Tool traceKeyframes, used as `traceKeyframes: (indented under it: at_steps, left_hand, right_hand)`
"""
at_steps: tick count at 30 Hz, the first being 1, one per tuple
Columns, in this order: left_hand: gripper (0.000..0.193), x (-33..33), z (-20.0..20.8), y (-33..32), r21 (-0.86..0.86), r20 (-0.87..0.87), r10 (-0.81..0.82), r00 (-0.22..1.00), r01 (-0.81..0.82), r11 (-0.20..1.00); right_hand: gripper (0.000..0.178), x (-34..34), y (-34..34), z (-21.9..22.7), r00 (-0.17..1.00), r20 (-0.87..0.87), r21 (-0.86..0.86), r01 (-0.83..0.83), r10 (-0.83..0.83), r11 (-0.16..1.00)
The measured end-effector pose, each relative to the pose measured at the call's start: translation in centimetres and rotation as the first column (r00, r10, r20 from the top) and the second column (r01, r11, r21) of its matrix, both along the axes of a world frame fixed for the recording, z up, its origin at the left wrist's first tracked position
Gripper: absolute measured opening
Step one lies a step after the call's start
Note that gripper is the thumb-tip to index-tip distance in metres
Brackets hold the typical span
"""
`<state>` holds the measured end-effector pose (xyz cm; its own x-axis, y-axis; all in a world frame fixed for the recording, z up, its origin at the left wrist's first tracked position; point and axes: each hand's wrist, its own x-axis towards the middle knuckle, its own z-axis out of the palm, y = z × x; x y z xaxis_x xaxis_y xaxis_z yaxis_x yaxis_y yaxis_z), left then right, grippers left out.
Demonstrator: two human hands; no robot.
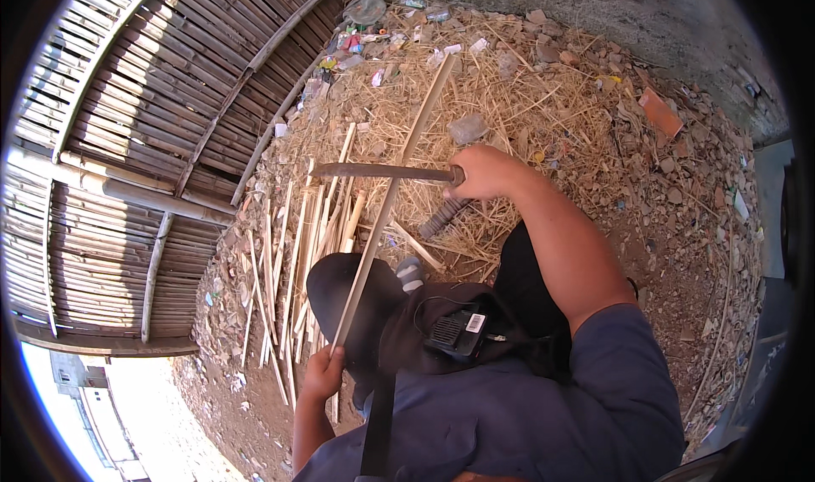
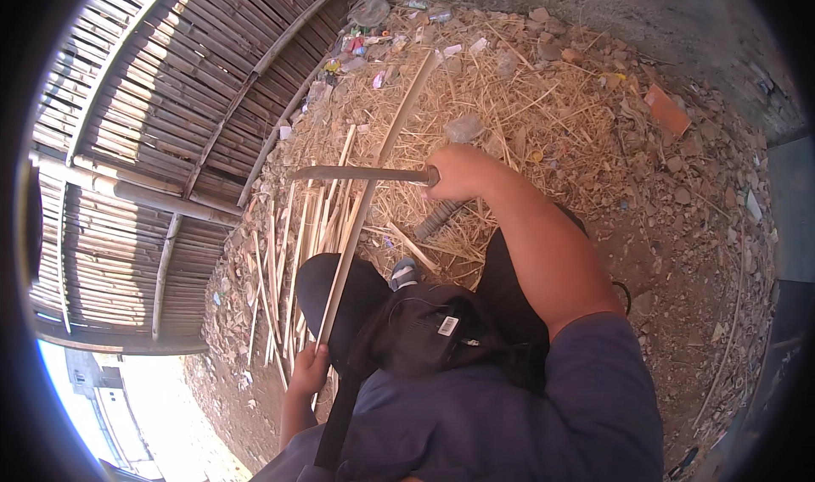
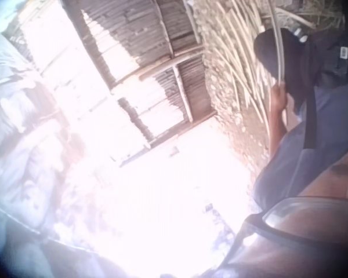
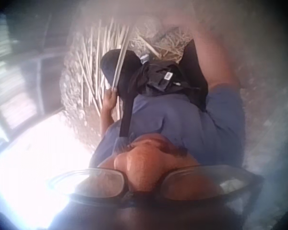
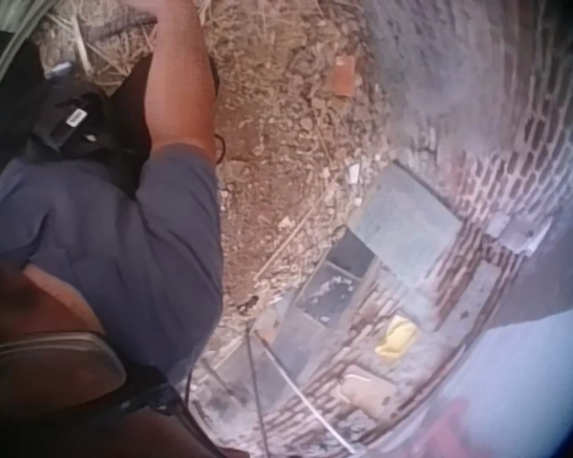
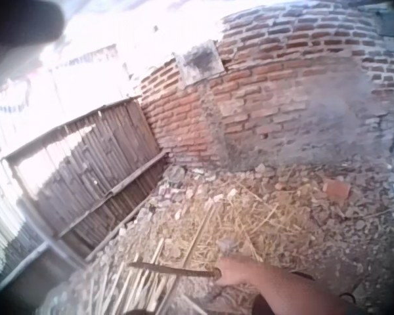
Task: The person sits on the ground and uses a machete to split long bamboo poles into thin strips. They hold the pole with one hand and repeatedly strike it with the machete to separate the fibers.
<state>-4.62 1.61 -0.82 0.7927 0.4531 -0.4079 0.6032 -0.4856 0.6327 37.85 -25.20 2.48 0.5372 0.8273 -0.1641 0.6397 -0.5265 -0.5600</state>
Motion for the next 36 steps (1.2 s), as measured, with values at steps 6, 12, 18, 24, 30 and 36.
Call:
traceKeyframes:
  at_steps: [6,12,18,24,30,36]
  left_hand:
    - [0.050,0.7,1.2,-0.4,0.008,-0.046,-0.003,0.999,0.003,1.000]
    - [0.047,-0.3,0.3,0.0,0.010,-0.048,0.018,0.999,-0.018,1.000]
    - [0.045,0.4,0.2,-0.2,-0.002,-0.047,0.042,0.998,-0.042,0.999]
    - [0.044,0.2,0.7,0.0,-0.080,-0.049,0.025,0.998,-0.029,0.996]
    - [0.051,-0.5,-0.4,0.2,-0.011,0.021,0.010,1.000,-0.010,1.000]
    - [0.044,0.8,1.2,-0.7,0.053,-0.025,0.001,1.000,0.001,0.999]
  right_hand:
    - [0.035,-0.3,1.0,-1.0,0.998,0.031,0.065,0.049,-0.051,0.997]
    - [0.030,-3.4,1.6,-0.3,0.971,0.167,0.022,-0.177,0.171,0.984]
    - [0.030,1.7,-0.2,-0.9,0.992,0.050,0.033,0.111,-0.113,0.993]
    - [0.026,-2.1,1.3,-1.1,0.985,0.175,0.093,-0.017,0.000,0.996]
    - [0.023,-1.2,1.4,-1.0,0.989,0.146,0.067,-0.033,0.023,0.997]
    - [0.031,2.7,0.0,-2.3,0.969,0.016,0.169,0.242,-0.248,0.956]
